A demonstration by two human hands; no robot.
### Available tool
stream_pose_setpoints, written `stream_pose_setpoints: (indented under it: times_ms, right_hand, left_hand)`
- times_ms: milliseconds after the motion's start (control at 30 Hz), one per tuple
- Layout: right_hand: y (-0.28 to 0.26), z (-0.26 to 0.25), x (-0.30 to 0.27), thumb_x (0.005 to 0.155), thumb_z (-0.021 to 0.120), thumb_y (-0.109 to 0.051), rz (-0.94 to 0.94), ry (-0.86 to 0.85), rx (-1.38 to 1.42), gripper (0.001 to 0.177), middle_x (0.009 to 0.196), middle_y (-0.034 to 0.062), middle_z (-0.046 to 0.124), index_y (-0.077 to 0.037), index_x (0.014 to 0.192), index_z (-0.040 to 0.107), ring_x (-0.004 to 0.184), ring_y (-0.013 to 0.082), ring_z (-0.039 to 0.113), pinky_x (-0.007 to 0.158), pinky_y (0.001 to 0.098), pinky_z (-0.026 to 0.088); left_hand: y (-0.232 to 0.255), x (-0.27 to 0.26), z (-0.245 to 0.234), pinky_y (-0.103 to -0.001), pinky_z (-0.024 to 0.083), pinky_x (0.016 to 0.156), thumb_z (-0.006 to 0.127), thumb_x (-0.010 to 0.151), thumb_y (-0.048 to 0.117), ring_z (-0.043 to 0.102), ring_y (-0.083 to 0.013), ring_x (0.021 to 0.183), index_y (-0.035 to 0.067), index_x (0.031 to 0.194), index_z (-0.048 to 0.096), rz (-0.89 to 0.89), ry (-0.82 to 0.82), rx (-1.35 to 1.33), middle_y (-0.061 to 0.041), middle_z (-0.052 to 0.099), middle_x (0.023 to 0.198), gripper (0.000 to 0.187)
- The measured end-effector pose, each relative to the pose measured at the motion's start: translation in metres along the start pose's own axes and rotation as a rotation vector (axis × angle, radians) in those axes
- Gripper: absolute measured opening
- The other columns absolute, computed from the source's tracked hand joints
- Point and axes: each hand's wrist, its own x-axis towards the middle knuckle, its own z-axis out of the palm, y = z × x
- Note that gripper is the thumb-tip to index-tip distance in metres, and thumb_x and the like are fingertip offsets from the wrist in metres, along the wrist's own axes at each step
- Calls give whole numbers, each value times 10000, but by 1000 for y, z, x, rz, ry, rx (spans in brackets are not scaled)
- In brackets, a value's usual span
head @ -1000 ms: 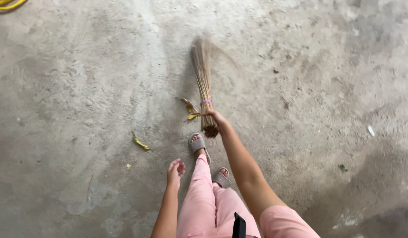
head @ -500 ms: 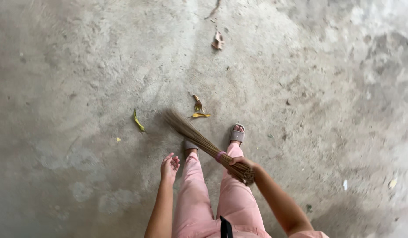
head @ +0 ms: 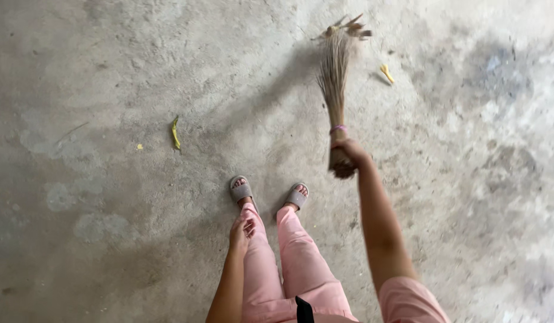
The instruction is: The person picks up a pink object by hand and then uses a broom made of sticks to sweep debris across a concrete floor.
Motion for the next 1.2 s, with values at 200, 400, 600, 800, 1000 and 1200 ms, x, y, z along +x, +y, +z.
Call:
stream_pose_setpoints:
  times_ms: [200,400,600,800,1000,1200]
  right_hand:
    - [68,171,-14,775,745,-280,-266,-194,-7,441,971,146,722,49,1068,732,878,262,712,801,373,592]
    - [145,342,-62,745,761,-198,-37,-669,82,450,957,130,710,-39,1154,660,839,260,684,773,379,578]
    - [94,381,-33,880,712,-343,186,-923,-70,304,688,97,573,-63,861,596,570,236,548,547,384,453]
    - [-13,152,-59,755,738,-560,454,-252,-141,519,514,78,530,-56,695,629,361,222,448,356,357,347]
    - [-99,49,-34,763,729,-368,45,139,140,454,758,170,635,-23,1033,611,576,334,628,511,529,541]
    - [-98,128,18,789,689,-327,-81,-139,236,527,862,242,638,42,1130,532,682,384,648,600,516,565]
  left_hand:
    - [30,-1,-19,-321,527,742,580,1001,139,650,-172,861,93,1243,631,152,24,-23,-69,680,990,251]
    - [61,5,-53,-324,548,772,524,1011,138,664,-150,883,86,1250,648,321,209,-48,-46,702,1003,274]
    - [113,6,-108,-314,533,745,519,1011,121,666,-149,888,82,1232,661,386,261,-108,-49,702,1019,267]
    - [169,-5,-158,-291,521,705,541,989,114,656,-137,864,110,1220,678,369,302,-66,-40,695,1017,269]
    - [185,18,-92,-322,537,748,548,990,127,658,-159,893,112,1229,676,260,261,-71,-67,686,1034,272]
    - [165,60,75,-347,533,821,524,1013,184,669,-182,1004,127,1372,591,152,-95,-67,-75,696,1127,370]
